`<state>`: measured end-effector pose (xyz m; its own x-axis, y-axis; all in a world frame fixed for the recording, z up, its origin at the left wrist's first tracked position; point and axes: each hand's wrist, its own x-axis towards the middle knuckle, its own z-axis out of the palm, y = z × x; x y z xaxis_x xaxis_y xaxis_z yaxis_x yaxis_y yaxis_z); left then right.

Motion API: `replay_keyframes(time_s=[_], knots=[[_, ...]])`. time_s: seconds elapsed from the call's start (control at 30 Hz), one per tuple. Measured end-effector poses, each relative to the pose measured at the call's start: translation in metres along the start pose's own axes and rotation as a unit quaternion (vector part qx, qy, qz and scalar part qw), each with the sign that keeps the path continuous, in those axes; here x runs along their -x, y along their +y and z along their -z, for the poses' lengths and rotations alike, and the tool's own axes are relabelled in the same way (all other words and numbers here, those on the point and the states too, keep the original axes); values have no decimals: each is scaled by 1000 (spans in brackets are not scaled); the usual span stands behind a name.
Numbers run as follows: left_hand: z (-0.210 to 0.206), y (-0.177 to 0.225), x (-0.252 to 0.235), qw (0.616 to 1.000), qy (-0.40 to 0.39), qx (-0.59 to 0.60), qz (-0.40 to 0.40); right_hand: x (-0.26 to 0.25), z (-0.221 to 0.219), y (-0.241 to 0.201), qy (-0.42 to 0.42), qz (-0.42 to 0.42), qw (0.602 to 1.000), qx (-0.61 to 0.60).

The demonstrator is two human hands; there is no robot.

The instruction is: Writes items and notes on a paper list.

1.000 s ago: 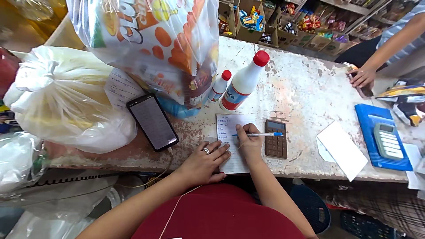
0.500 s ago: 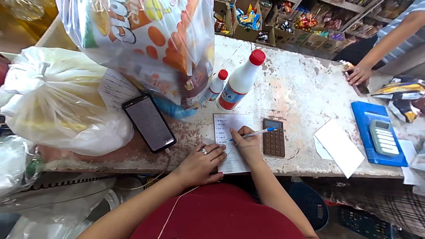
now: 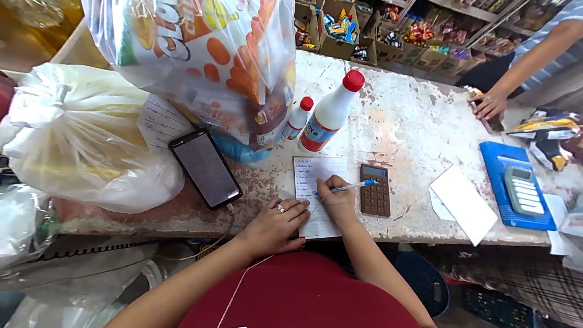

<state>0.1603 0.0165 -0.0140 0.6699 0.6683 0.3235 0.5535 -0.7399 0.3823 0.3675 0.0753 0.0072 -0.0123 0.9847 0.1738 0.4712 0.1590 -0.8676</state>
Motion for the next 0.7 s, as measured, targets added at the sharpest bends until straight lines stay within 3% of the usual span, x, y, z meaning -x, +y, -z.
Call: replay_keyframes(time_s=[0.17,0.3,0.47,0.7], knots=[[-1,0,0,1000,6,-2,-3,-1,1,0,4,-5,1000,-24],[1,-1,0,1000,3,-6,-1,-7,3,-24,-41,-83,995,-43],[2,-3,0,1000,2,-3,-4,-12,-18,-33,-87,-10,996,-37],[2,2,2,1000,27,11,-3,-6,-23,-21,-58,-14,998,-29]])
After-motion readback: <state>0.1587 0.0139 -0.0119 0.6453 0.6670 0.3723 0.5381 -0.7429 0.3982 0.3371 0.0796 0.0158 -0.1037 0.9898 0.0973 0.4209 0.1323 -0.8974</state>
